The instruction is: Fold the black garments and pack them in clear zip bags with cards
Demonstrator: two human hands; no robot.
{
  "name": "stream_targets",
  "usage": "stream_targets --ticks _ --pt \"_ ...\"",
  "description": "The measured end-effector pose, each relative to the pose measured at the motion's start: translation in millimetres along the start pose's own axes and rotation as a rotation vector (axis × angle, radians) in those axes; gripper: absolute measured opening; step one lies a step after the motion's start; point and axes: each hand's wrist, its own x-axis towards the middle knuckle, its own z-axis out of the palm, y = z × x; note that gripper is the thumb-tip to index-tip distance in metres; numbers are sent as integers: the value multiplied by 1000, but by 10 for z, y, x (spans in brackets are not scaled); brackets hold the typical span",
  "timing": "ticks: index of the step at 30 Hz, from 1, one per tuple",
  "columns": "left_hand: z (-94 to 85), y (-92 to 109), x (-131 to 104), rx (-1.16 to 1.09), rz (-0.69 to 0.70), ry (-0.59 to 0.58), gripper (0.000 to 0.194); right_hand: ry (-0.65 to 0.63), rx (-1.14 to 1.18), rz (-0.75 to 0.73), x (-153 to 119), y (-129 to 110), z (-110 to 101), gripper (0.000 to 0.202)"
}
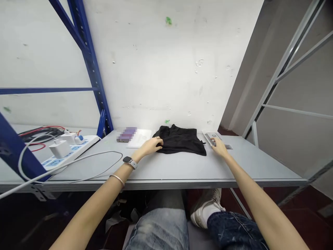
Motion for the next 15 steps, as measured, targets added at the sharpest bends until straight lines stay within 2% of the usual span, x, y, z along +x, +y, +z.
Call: stream_targets --ticks 4,7,9,10,11,14,15 --pt "146 263 -58 61 30 53 22 -9 -246 -15 -63 220 184 43" --pt "256 458 -88 79 75 38 22 -11 -490 -66 -54 260 297 43" --pt "274 539 -121 69 56 88 27 -5 -539 -90 -44 262 344 45" --pt "247 563 -146 63 13 165 32 -4 -537 -101 -42 262 359 45" --pt "189 576 -182 62 -66 293 38 -2 -541 -110 -42 262 369 45" --pt "-181 560 -390 65 -421 873 50 14 -540 -119 -61 266 384 42" --pt "-358 540 -505 45 -465 1001 50 22 -536 -120 -71 268 388 41"
